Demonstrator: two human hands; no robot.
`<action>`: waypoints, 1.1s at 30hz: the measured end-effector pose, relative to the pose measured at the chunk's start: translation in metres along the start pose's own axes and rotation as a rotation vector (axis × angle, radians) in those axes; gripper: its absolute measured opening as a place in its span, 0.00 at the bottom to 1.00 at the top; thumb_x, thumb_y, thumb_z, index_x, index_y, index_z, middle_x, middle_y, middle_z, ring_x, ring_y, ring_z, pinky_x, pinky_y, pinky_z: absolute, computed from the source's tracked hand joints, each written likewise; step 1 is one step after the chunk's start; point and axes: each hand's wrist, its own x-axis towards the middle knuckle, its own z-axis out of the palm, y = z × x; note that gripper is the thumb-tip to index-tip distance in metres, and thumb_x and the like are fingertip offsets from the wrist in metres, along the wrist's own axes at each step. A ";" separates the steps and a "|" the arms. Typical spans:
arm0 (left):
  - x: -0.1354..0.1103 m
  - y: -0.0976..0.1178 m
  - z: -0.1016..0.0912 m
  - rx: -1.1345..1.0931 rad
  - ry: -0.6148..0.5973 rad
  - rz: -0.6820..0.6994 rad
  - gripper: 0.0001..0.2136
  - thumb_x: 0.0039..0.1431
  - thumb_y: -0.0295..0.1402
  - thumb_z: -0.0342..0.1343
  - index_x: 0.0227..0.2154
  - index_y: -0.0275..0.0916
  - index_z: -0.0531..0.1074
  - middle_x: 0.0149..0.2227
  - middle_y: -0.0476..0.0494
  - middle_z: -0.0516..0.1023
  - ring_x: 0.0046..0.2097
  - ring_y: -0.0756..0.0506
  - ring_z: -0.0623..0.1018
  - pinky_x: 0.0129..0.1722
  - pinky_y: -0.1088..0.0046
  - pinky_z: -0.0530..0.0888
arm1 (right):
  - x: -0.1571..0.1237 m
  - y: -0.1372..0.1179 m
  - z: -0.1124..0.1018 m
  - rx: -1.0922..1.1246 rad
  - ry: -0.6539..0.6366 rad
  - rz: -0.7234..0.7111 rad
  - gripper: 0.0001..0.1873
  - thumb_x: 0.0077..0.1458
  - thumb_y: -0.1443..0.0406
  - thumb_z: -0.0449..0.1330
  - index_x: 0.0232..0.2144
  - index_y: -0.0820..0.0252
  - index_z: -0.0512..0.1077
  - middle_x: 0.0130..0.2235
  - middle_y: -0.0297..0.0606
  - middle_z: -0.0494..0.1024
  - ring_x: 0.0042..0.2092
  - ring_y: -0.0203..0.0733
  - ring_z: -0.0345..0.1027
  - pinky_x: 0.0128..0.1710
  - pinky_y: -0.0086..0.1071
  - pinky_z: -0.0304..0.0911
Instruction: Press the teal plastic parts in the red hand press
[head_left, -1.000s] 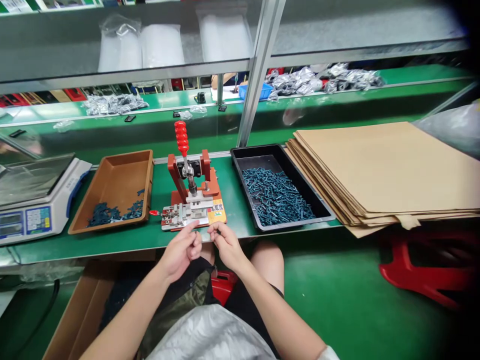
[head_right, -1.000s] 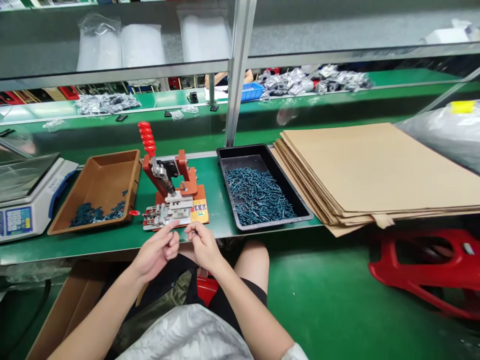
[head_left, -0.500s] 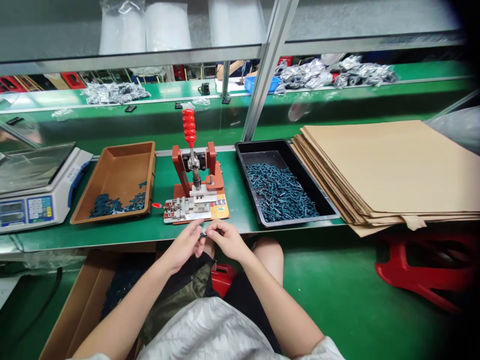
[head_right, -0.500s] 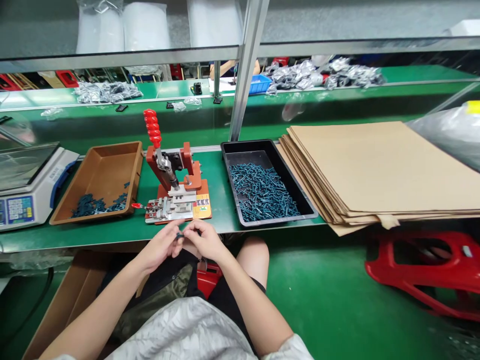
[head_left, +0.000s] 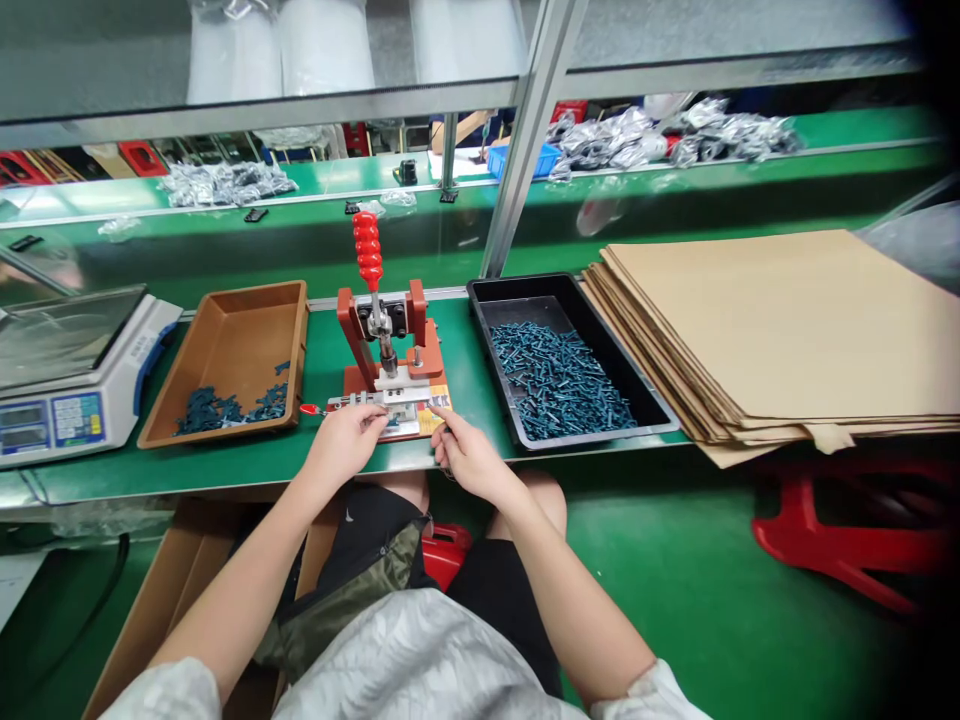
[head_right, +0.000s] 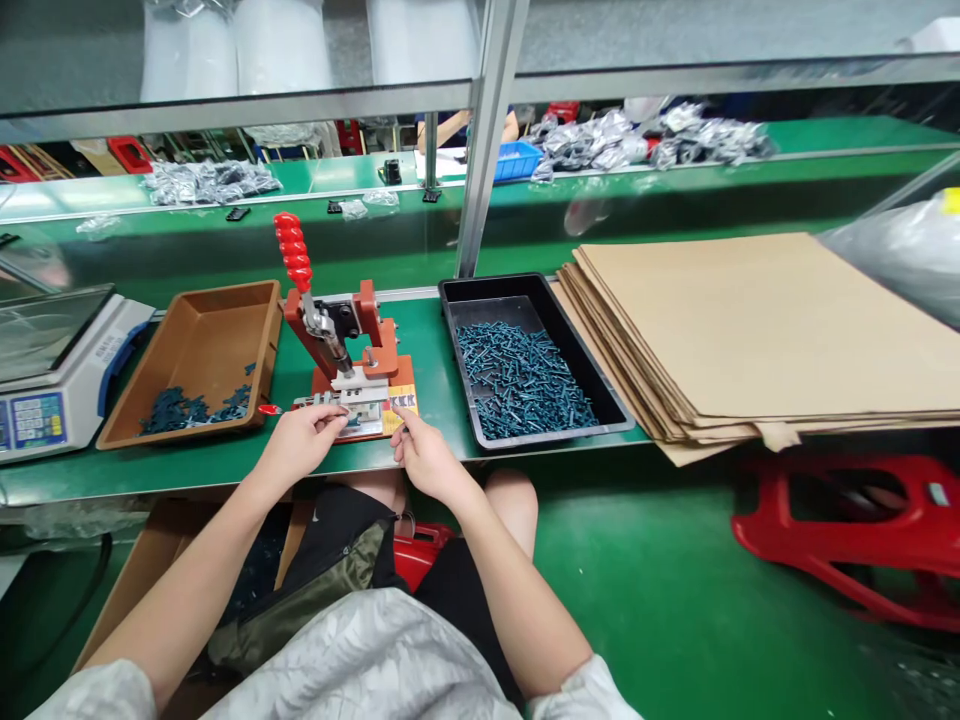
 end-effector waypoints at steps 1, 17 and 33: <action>0.005 -0.001 -0.001 0.071 -0.011 0.026 0.13 0.63 0.37 0.52 0.38 0.39 0.80 0.37 0.40 0.82 0.41 0.39 0.78 0.46 0.61 0.73 | 0.001 0.001 0.000 0.047 0.011 0.030 0.22 0.62 0.66 0.50 0.58 0.57 0.62 0.36 0.34 0.75 0.28 0.33 0.70 0.31 0.30 0.70; 0.041 0.006 0.008 0.464 -0.087 0.113 0.13 0.60 0.31 0.49 0.39 0.35 0.79 0.43 0.31 0.79 0.47 0.31 0.76 0.47 0.55 0.70 | 0.005 0.012 0.002 0.294 0.136 0.021 0.18 0.59 0.56 0.59 0.49 0.58 0.70 0.36 0.39 0.82 0.36 0.41 0.77 0.39 0.37 0.73; 0.030 -0.008 0.002 0.281 -0.095 0.231 0.13 0.56 0.39 0.61 0.40 0.37 0.79 0.47 0.35 0.78 0.52 0.34 0.74 0.53 0.55 0.70 | 0.038 0.002 -0.001 0.061 0.277 0.045 0.13 0.52 0.55 0.65 0.35 0.57 0.77 0.34 0.39 0.79 0.35 0.45 0.74 0.39 0.39 0.74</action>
